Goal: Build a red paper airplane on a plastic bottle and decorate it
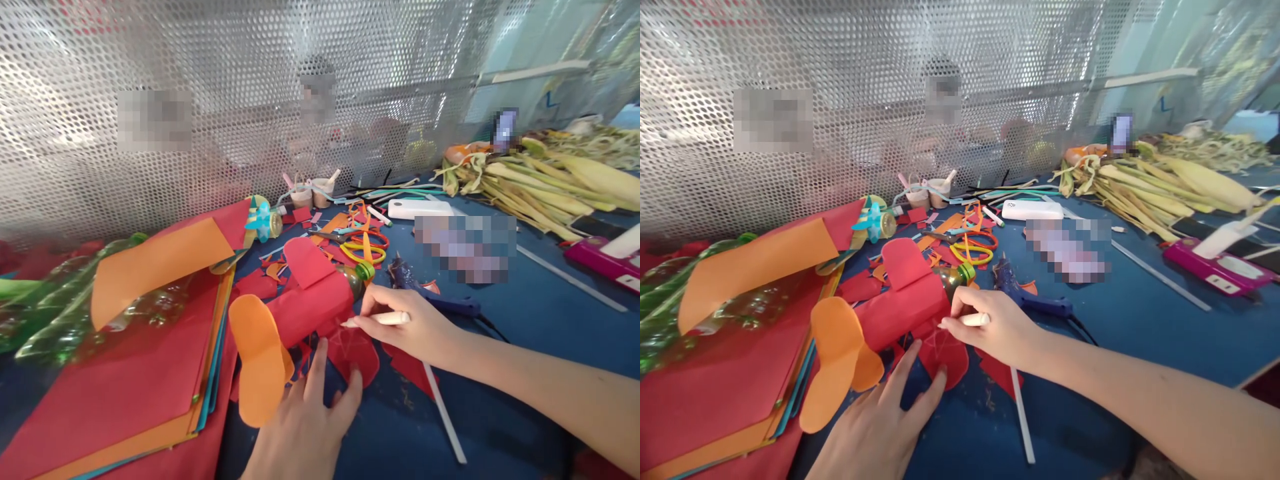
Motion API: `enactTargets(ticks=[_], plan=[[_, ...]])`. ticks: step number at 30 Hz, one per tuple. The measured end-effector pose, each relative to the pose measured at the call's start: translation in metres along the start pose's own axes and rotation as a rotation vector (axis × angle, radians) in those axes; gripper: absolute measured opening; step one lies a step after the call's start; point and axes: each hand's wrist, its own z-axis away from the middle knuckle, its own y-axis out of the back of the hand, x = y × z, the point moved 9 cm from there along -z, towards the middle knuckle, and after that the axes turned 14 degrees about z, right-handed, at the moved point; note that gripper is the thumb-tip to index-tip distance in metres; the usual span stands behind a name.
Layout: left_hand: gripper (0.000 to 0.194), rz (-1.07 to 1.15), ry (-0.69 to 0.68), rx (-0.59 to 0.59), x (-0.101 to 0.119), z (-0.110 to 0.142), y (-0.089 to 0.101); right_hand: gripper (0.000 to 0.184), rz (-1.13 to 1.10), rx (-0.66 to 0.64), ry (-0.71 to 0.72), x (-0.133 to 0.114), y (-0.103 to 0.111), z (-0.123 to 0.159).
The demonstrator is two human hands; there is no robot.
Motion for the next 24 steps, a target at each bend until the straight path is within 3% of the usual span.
enactTargets(ticks=[12, 24], plan=[[0.059, 0.015, -0.026, 0.131, 0.0016, 0.0045, 0.0064, 0.021, -0.017, 0.005, 0.022, 0.0000, 0.0006, -0.0004], [0.062, 0.070, 0.007, 0.106, 0.0000, 0.0040, 0.0008, 0.022, 0.036, 0.006, 0.017, 0.0023, 0.0012, 0.0006]])
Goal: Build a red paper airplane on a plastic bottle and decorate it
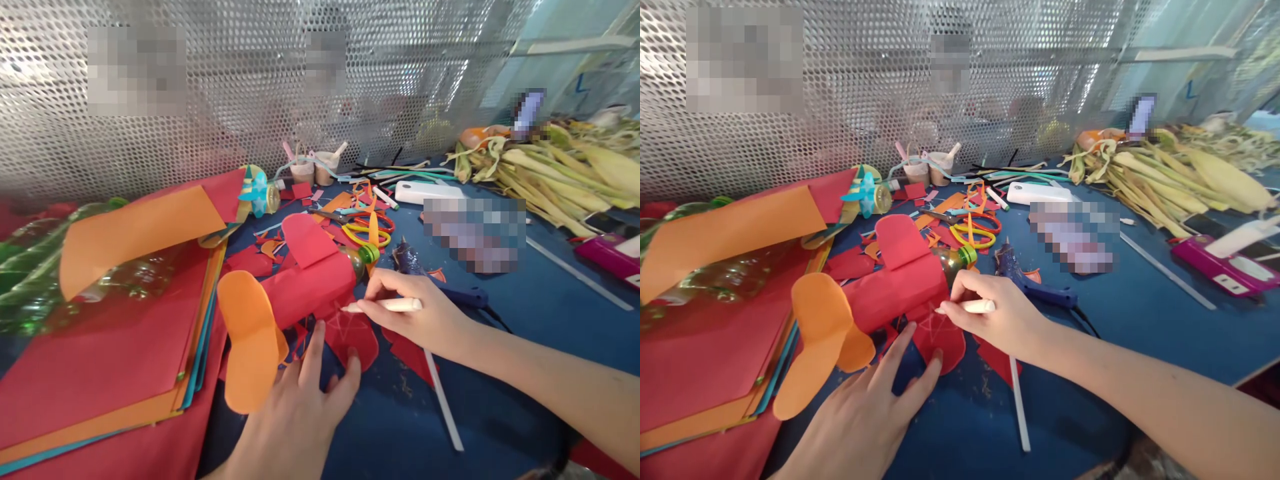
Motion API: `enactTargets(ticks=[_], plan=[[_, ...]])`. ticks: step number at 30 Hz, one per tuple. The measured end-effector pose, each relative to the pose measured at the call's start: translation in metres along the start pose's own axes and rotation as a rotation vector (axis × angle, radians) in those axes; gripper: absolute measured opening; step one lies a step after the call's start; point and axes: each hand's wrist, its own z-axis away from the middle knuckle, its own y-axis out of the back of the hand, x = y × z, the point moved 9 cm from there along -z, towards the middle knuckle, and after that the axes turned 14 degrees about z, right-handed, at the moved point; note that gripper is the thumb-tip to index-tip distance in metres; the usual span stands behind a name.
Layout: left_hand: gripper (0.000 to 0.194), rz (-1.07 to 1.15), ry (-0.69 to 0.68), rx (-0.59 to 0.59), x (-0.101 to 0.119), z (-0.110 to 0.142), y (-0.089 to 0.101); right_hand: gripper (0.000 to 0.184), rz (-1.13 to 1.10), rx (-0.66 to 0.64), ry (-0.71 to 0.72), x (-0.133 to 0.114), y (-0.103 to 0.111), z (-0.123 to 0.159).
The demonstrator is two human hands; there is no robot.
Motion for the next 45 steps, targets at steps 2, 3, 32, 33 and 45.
enactTargets(ticks=[2, 3, 32, 33, 45], plan=[[0.062, 0.009, 0.005, -0.001, -0.0001, 0.0009, -0.0005, 0.022, 0.003, 0.002, 0.005, -0.0006, 0.0004, 0.0001], [0.062, 0.010, 0.007, 0.000, -0.0002, 0.0013, -0.0004, 0.022, 0.004, 0.009, 0.011, -0.0013, 0.0012, 0.0003], [0.060, 0.017, 0.030, -0.010, 0.0006, -0.0003, -0.0002, 0.023, 0.010, 0.022, 0.019, -0.0004, 0.0027, 0.0030], [0.060, 0.015, 0.031, -0.011, 0.0005, -0.0003, 0.0001, 0.023, 0.012, 0.019, 0.015, -0.0002, 0.0027, 0.0030], [0.061, 0.024, 0.007, -0.032, 0.0015, 0.0020, -0.0015, 0.024, 0.010, 0.011, 0.009, -0.0005, 0.0028, 0.0031]])
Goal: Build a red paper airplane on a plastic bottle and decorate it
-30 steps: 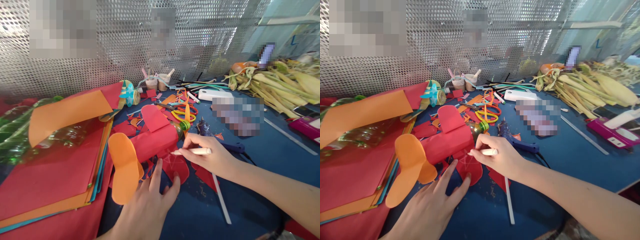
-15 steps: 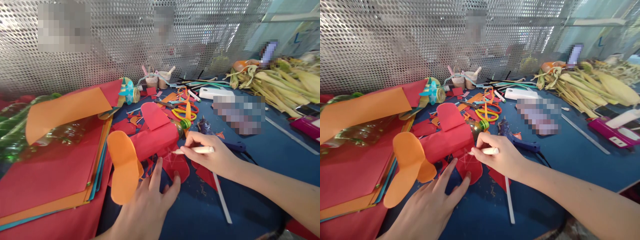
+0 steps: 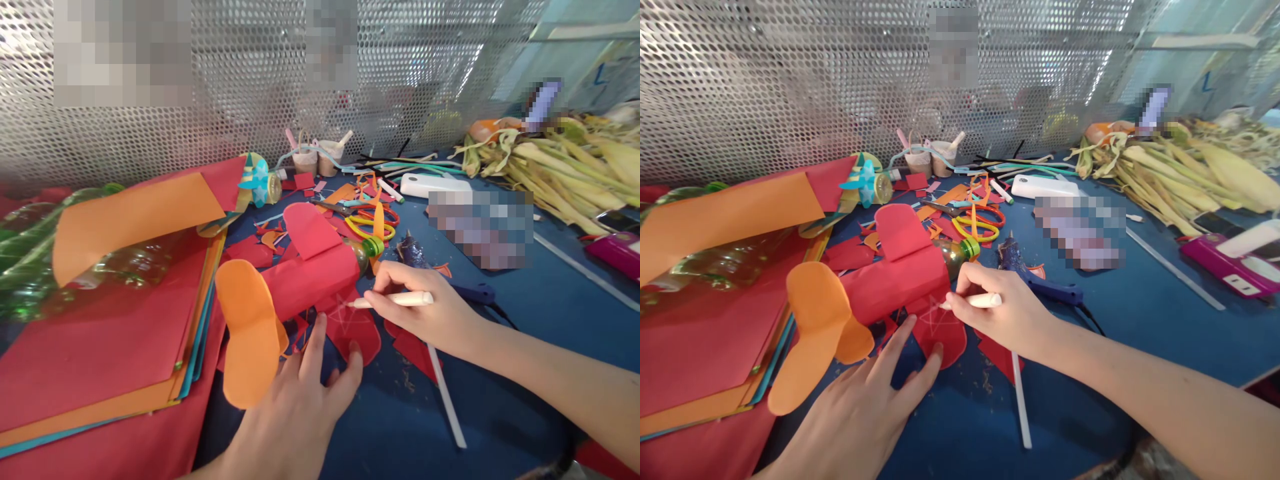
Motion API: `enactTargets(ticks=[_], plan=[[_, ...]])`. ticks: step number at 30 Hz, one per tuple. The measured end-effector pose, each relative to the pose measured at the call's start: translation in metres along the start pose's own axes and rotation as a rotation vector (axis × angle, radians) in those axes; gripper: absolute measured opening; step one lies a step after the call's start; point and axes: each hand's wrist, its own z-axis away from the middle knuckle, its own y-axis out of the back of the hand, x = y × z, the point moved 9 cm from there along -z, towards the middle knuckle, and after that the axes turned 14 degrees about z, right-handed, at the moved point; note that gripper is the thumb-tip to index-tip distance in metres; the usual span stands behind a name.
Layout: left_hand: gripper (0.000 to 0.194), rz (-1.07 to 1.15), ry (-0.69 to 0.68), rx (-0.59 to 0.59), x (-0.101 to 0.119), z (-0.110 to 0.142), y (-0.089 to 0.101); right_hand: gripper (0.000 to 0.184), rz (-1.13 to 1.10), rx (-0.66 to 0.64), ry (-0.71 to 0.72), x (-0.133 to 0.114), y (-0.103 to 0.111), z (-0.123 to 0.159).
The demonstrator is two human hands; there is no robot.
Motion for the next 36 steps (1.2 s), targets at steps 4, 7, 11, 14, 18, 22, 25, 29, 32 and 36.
enactTargets(ticks=[4, 7, 11, 14, 18, 22, 25, 29, 32, 36], plan=[[0.060, -0.001, 0.006, 0.001, 0.0004, -0.0014, -0.0009, 0.023, 0.000, -0.006, -0.006, 0.0015, -0.0014, -0.0008], [0.061, -0.011, 0.008, 0.009, -0.0004, -0.0013, -0.0009, 0.024, -0.015, -0.015, -0.014, 0.0019, -0.0031, -0.0012], [0.060, -0.021, 0.006, 0.010, -0.0005, -0.0004, 0.0002, 0.025, -0.022, -0.030, -0.035, 0.0016, -0.0039, -0.0012], [0.060, -0.021, 0.000, 0.017, 0.0006, -0.0005, 0.0018, 0.025, -0.024, -0.024, -0.039, 0.0011, -0.0028, -0.0012], [0.060, -0.026, 0.008, 0.013, -0.0003, -0.0010, 0.0017, 0.025, -0.020, -0.027, -0.035, 0.0014, -0.0033, -0.0010], [0.062, -0.023, 0.011, 0.011, -0.0009, -0.0011, 0.0015, 0.024, -0.015, -0.031, -0.038, 0.0026, -0.0043, -0.0003], [0.062, -0.014, 0.017, 0.019, -0.0011, -0.0004, 0.0022, 0.025, -0.014, -0.025, -0.028, 0.0018, -0.0042, -0.0002], [0.062, -0.008, 0.007, 0.022, -0.0006, 0.0000, 0.0030, 0.024, -0.021, -0.026, -0.028, 0.0018, -0.0047, -0.0011], [0.061, -0.017, 0.007, 0.013, -0.0011, -0.0016, 0.0022, 0.023, -0.020, -0.033, -0.031, 0.0019, -0.0051, -0.0017], [0.060, -0.014, 0.011, 0.014, -0.0008, -0.0037, 0.0023, 0.023, -0.019, -0.034, -0.026, 0.0009, -0.0046, -0.0011]])
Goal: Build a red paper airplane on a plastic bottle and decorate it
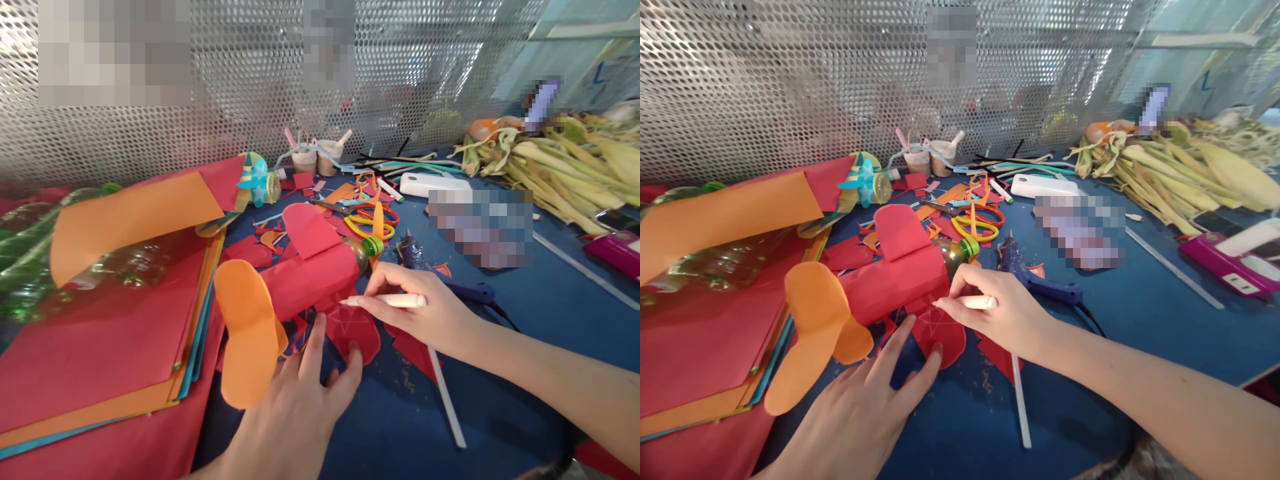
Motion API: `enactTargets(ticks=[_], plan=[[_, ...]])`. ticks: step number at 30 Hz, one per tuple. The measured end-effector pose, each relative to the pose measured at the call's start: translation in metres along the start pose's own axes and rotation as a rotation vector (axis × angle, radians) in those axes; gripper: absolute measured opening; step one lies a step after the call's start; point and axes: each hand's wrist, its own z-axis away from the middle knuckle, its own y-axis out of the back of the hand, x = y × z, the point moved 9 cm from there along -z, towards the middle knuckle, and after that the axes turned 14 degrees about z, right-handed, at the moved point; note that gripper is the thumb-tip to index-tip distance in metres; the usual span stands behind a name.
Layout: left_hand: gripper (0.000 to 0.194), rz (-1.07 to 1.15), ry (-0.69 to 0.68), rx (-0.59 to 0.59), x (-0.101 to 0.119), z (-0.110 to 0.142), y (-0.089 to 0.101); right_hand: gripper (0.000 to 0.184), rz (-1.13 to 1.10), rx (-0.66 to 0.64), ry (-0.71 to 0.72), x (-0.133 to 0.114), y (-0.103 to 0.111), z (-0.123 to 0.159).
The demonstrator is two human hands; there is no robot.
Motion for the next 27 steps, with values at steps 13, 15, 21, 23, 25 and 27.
enactTargets(ticks=[13, 15, 21, 23, 25, 27], plan=[[0.060, -0.002, -0.010, 0.015, 0.0003, 0.0026, 0.0002, 0.023, 0.001, -0.010, 0.005, -0.0005, -0.0019, -0.0002], [0.062, -0.002, -0.005, 0.002, 0.0002, 0.0026, -0.0008, 0.023, 0.003, -0.009, 0.008, -0.0008, -0.0017, -0.0002], [0.059, 0.008, -0.001, -0.006, -0.0002, 0.0016, -0.0006, 0.023, 0.001, -0.007, 0.004, 0.0004, -0.0011, -0.0002], [0.059, 0.011, 0.001, -0.007, -0.0002, 0.0015, -0.0004, 0.023, 0.004, 0.000, 0.013, -0.0003, -0.0007, -0.0005], [0.060, 0.015, 0.000, 0.002, 0.0001, 0.0021, 0.0000, 0.023, 0.007, 0.012, 0.008, 0.0002, 0.0002, -0.0009], [0.060, 0.020, -0.003, 0.013, 0.0007, 0.0032, 0.0002, 0.023, 0.011, 0.021, 0.000, 0.0009, 0.0007, -0.0011]])
